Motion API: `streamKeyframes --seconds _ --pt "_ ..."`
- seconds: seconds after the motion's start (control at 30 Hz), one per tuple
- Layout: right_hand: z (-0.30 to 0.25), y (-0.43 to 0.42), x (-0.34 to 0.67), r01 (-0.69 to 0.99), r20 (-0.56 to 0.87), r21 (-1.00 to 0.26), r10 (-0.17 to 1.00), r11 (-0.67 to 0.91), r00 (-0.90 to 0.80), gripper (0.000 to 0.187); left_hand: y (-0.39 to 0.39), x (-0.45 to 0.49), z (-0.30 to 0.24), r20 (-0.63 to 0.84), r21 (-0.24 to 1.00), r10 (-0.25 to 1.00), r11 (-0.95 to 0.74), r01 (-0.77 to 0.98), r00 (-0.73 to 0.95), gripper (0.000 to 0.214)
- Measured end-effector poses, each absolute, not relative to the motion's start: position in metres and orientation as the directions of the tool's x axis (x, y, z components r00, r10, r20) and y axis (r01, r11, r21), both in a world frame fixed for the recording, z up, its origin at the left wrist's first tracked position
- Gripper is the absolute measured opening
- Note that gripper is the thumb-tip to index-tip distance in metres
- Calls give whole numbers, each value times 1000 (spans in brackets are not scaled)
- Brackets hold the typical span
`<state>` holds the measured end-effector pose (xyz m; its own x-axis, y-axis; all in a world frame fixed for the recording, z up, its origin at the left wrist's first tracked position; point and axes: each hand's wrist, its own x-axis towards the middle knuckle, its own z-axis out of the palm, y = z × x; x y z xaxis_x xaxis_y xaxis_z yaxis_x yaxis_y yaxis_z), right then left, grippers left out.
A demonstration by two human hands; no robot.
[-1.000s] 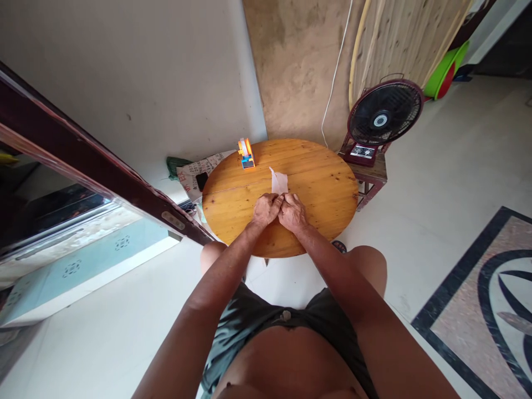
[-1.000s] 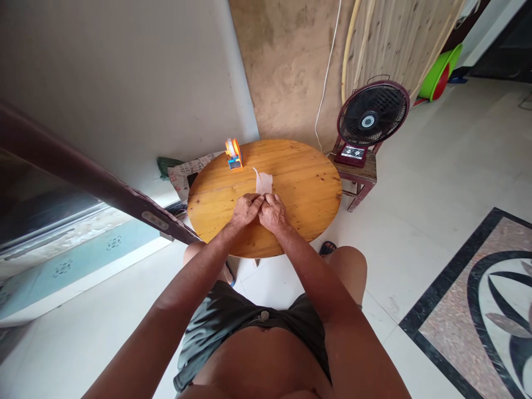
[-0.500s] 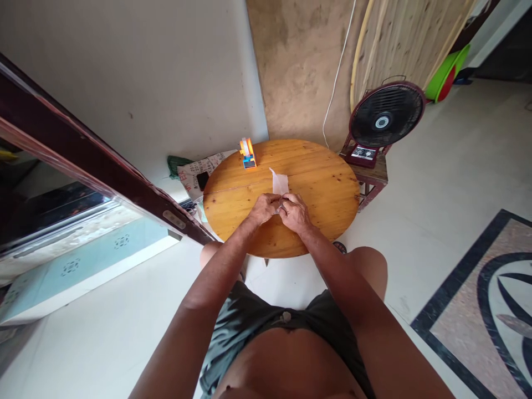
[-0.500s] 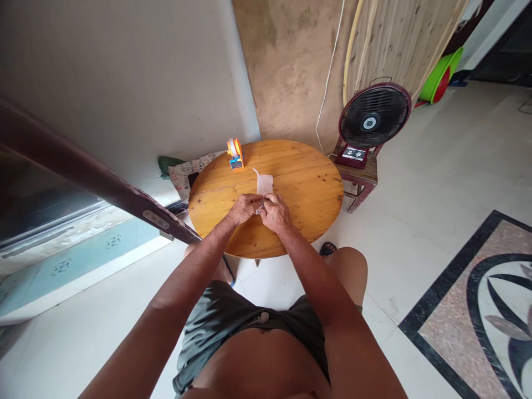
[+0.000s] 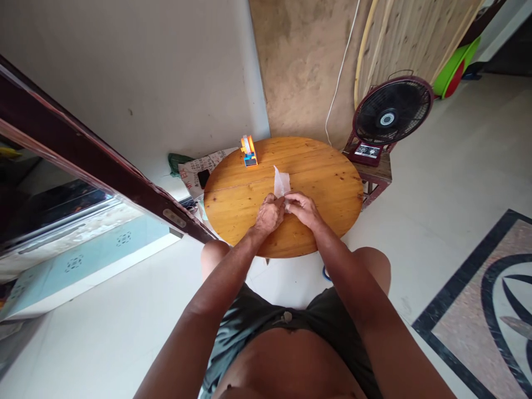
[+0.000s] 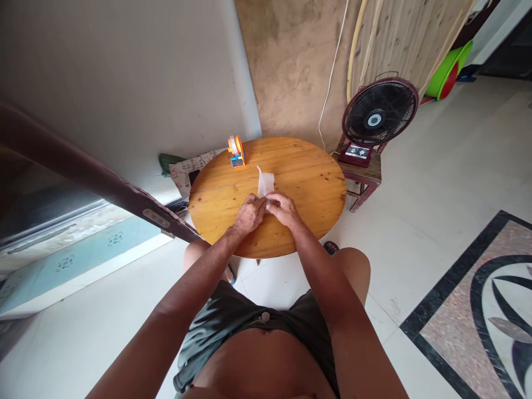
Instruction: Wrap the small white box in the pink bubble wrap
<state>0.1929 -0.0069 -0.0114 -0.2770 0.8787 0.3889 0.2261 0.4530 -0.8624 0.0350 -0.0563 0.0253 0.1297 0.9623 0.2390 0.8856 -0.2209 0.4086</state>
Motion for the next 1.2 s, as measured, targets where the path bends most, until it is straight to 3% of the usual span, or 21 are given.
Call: streamKeyframes --seconds 0.13,0.4,0.6,0.8,0.97,1.2 --pt "-8 6 197 124 235 -954 940 271 -247 44 -57 36 16 319 340 935 -265 903 154 28" --pt "10 18 197 309 243 -888 918 341 -313 56 -55 34 5 416 327 897 -298 897 147 27" --pt "11 30 187 391 237 -844 910 367 -341 59 -50 29 -6 520 350 821 -456 818 235 37" --pt "5 42 178 451 195 -823 918 345 -346 65 -41 24 -10 520 376 795 -541 753 312 38" --pt "7 55 174 470 213 -809 921 353 -327 55 -34 20 -4 497 344 777 -586 734 387 30" --pt "4 86 169 590 116 -795 990 143 -83 59 -32 20 5 411 328 814 -551 767 410 27"
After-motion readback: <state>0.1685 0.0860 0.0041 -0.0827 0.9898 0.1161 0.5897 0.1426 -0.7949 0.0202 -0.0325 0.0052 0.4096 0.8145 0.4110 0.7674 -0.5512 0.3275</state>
